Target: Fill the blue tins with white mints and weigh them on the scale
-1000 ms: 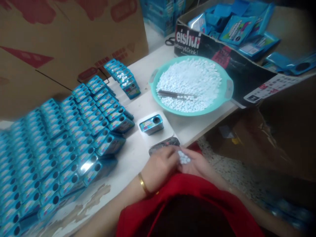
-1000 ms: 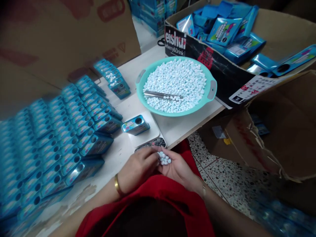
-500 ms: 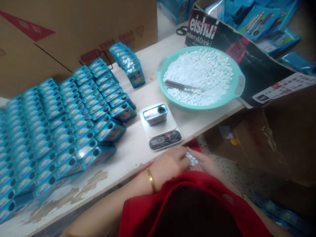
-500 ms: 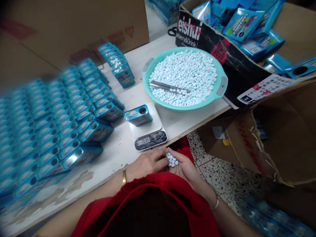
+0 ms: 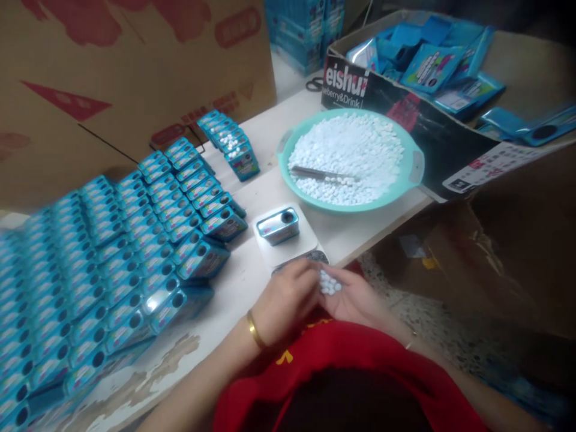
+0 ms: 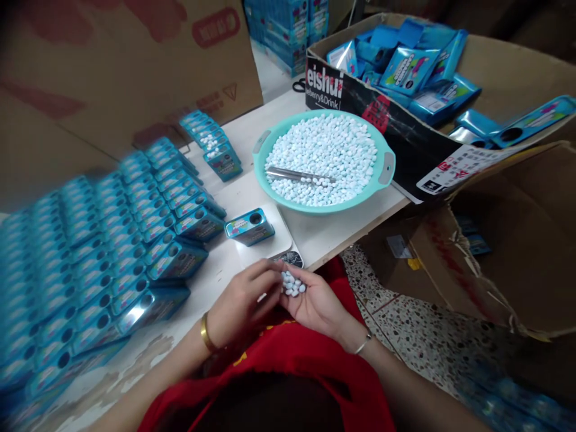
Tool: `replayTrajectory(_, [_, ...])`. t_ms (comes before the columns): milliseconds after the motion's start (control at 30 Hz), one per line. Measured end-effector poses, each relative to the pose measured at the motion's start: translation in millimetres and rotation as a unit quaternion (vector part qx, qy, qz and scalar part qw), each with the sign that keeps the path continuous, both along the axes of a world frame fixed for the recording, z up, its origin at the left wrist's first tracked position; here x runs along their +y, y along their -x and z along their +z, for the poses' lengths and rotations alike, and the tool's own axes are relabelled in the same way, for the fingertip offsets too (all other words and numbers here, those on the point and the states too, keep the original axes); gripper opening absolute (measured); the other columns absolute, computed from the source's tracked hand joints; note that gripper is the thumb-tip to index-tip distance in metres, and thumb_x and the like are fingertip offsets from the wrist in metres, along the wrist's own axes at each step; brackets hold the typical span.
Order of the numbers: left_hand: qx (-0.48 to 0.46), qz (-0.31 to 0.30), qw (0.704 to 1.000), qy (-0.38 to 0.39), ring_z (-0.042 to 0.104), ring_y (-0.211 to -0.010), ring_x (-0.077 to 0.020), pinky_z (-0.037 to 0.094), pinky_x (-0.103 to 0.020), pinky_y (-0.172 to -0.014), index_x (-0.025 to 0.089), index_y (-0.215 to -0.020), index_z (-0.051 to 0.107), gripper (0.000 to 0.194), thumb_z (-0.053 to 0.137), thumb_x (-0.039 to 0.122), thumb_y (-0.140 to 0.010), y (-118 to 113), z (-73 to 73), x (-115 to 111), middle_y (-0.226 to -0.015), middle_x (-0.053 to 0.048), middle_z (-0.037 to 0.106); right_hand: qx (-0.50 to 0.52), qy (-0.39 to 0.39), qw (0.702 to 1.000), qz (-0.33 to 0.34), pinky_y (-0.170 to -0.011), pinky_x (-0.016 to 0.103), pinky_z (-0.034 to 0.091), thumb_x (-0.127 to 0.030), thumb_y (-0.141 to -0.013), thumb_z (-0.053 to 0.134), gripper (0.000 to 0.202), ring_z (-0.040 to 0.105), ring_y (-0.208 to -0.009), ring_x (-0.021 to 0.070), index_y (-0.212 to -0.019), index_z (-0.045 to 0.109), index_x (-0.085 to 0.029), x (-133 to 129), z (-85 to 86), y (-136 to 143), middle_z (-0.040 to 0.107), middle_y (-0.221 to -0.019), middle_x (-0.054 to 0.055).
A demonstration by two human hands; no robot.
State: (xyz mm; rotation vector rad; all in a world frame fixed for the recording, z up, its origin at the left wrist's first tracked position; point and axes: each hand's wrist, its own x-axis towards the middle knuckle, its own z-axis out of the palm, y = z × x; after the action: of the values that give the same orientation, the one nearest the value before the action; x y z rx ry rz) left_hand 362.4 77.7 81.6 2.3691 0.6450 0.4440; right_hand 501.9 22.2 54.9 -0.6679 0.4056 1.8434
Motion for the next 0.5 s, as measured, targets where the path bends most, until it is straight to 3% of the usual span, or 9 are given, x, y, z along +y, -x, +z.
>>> replayTrajectory(167, [-0.078, 0.126, 0.983, -0.112, 0.057, -0.088, -0.0149, 0.051, -0.033, -0.078, 0.021, -0.091, 0.056, 0.009, 0.047, 0.019, -0.09, 0, 23.5, 47, -0.093, -0.004, 0.057, -0.012, -0.059, 0.998, -0.034, -0.09, 0.033, 0.053, -0.013, -0.09, 0.042, 0.024, 0.066, -0.099, 0.0184, -0.103, 0.061, -0.007, 19, 3.4, 1, 0.071, -0.099, 0.013])
replayTrajectory(267, [-0.072, 0.135, 0.98, -0.126, 0.057, -0.094, -0.016, 0.051, -0.037, -0.082, 0.023, -0.094, 0.056, 0.014, 0.043, 0.02, -0.092, -1, 24.0, 65, -0.098, -0.005, 0.057, -0.031, -0.055, 0.997, -0.053, -0.096, 0.035, 0.05, -0.014, -0.091, 0.043, 0.024, 0.062, -0.108, 0.0209, -0.102, 0.062, -0.006, 23, 5.5, -3, 0.069, -0.104, 0.016])
replayTrajectory(367, [-0.067, 0.101, 0.986, -0.115, 0.056, -0.098, -0.0171, 0.05, -0.037, -0.084, 0.021, -0.104, 0.056, 0.016, 0.046, 0.02, -0.091, -2, 13.3, 55, -0.104, -0.007, 0.057, -0.037, -0.041, 0.996, -0.071, -0.095, 0.034, 0.051, -0.015, -0.091, 0.042, 0.024, 0.064, -0.105, 0.0195, -0.103, 0.062, -0.007, 20, 3.8, -9, 0.07, -0.102, 0.015])
replayTrajectory(500, [-0.008, 0.016, 0.994, -0.111, 0.056, -0.089, -0.0184, 0.049, -0.034, -0.075, 0.017, -0.104, 0.058, 0.018, 0.046, 0.023, -0.091, -13, -13.0, 11, -0.098, -0.009, 0.059, -0.025, -0.005, 0.997, -0.071, -0.087, 0.028, 0.055, -0.015, -0.091, 0.043, 0.025, 0.068, -0.092, 0.0146, -0.107, 0.061, -0.01, 6, -5.6, -17, 0.071, -0.099, 0.009])
